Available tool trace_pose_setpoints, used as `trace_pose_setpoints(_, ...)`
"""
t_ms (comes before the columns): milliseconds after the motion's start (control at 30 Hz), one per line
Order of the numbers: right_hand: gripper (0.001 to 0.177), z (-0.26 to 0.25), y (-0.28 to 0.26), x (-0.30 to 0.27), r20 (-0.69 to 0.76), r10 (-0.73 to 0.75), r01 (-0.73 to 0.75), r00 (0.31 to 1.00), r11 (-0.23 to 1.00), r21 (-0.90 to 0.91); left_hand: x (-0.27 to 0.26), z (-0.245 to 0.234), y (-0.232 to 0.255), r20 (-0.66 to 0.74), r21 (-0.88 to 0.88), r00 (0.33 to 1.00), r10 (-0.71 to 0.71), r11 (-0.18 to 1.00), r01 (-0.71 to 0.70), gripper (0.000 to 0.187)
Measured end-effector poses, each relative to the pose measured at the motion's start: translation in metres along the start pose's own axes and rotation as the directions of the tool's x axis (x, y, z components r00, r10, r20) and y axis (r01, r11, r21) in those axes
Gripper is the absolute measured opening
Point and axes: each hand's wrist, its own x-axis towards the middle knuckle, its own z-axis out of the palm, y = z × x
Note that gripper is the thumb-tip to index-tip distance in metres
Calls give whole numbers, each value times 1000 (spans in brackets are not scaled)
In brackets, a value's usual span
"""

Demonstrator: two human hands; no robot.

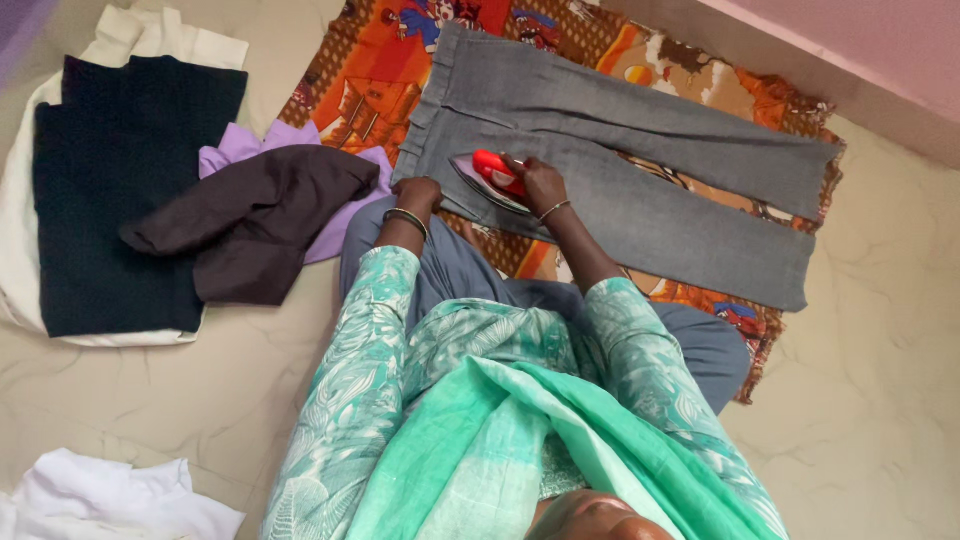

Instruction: The person irons a pair of grey trousers laid flat on a patterned mat on the floor. They use a red electric iron to smooth both legs, repositioning the trousers and ironing the folded section as well.

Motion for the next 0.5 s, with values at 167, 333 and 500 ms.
trace_pose_setpoints(167,54,-38,21,-58,-19,17,-16,1000,998,56,5,-5,1,37,-4,999,-2,1000,3,43)
trace_pose_setpoints(333,58,-64,68,-127,-47,105,-104,993,994,36,7,-5,1,45,25,999,8,1000,-9,41)
trace_pose_setpoints(500,39,-80,131,-188,3,339,-330,941,919,-215,9,-3,-4,53,73,998,23,997,-27,39)
